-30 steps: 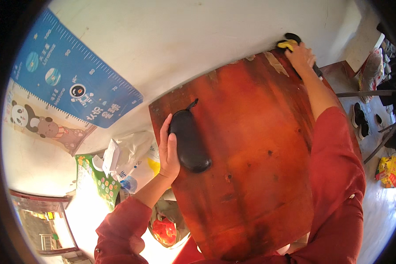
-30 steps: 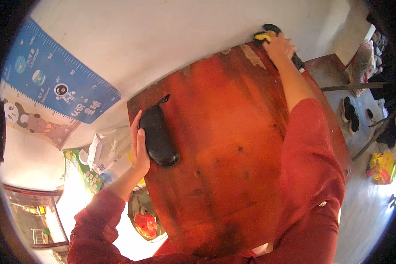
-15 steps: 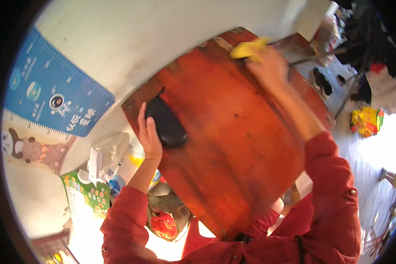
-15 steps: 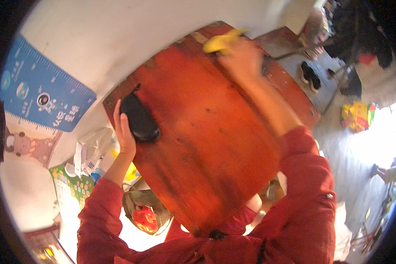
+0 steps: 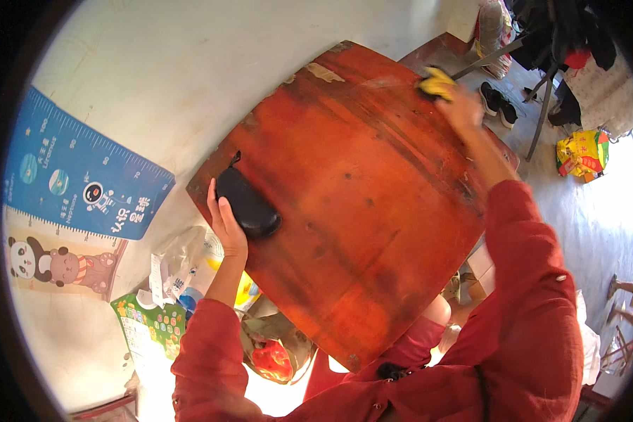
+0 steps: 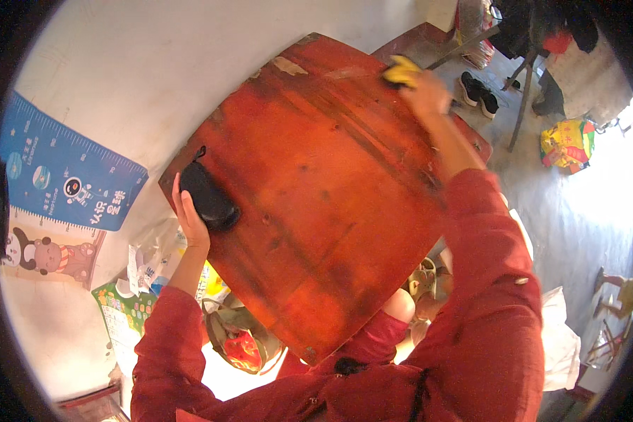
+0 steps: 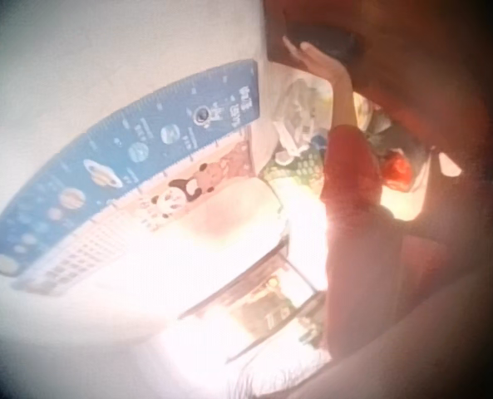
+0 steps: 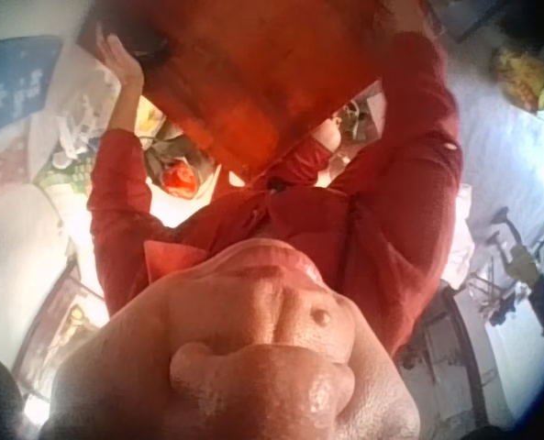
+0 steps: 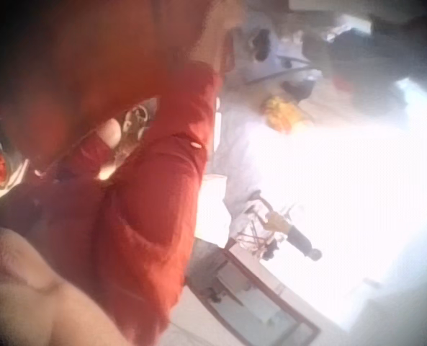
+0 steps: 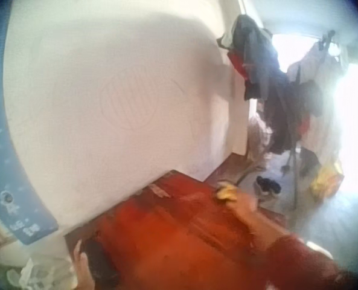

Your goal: The person cleans a small wooden table using a black cloth and a yellow cloth, wipes a black case, and later handles various items including a white bag, a green bag, a paddle, a cardboard box, and a large metal container.

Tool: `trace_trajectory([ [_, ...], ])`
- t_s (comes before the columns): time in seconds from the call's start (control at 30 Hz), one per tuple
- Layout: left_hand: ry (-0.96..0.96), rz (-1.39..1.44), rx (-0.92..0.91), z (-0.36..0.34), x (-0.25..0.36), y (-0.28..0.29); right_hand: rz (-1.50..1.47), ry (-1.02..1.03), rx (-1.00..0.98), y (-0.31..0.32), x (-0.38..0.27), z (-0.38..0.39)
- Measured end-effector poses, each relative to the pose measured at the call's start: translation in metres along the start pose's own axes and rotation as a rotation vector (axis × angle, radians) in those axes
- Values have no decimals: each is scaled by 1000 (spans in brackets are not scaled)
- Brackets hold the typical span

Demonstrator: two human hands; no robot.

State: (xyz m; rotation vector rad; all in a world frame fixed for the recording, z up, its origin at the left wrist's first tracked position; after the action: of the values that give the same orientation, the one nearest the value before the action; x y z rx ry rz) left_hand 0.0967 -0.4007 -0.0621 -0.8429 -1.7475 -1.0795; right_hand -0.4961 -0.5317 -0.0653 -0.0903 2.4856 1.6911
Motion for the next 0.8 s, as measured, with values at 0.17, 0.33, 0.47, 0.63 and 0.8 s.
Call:
trace_trajectory([
  [0.17,16,8,-1,-2,-2,-8,50,-136,292,62,66,26],
  [0.33,22,21,8,3,-2,8,-173,641,343,58,-242,2],
  [0.47,7,30,-50,-8,3,-26,21,947,159,-22,-346,7],
  [0.63,22,8,3,-3,-6,13,16,427,54,-32,-259,-54],
  [0.8,36,30,-31,-1,4,-10,174,-117,-17,-13,27,-43],
])
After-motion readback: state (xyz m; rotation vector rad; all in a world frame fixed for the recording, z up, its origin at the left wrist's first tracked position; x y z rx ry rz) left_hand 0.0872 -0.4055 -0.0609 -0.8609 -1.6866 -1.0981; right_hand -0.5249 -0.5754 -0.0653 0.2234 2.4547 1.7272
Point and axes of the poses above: each hand's wrist, its own z-axis away from the middle knuckle, its own y-axis out of the back of the hand, x = y × z, the point moved 9 cm from there along -z, towards the middle knuckle, and after that the axes turned 13 degrees about y, right-handed, at the moved point
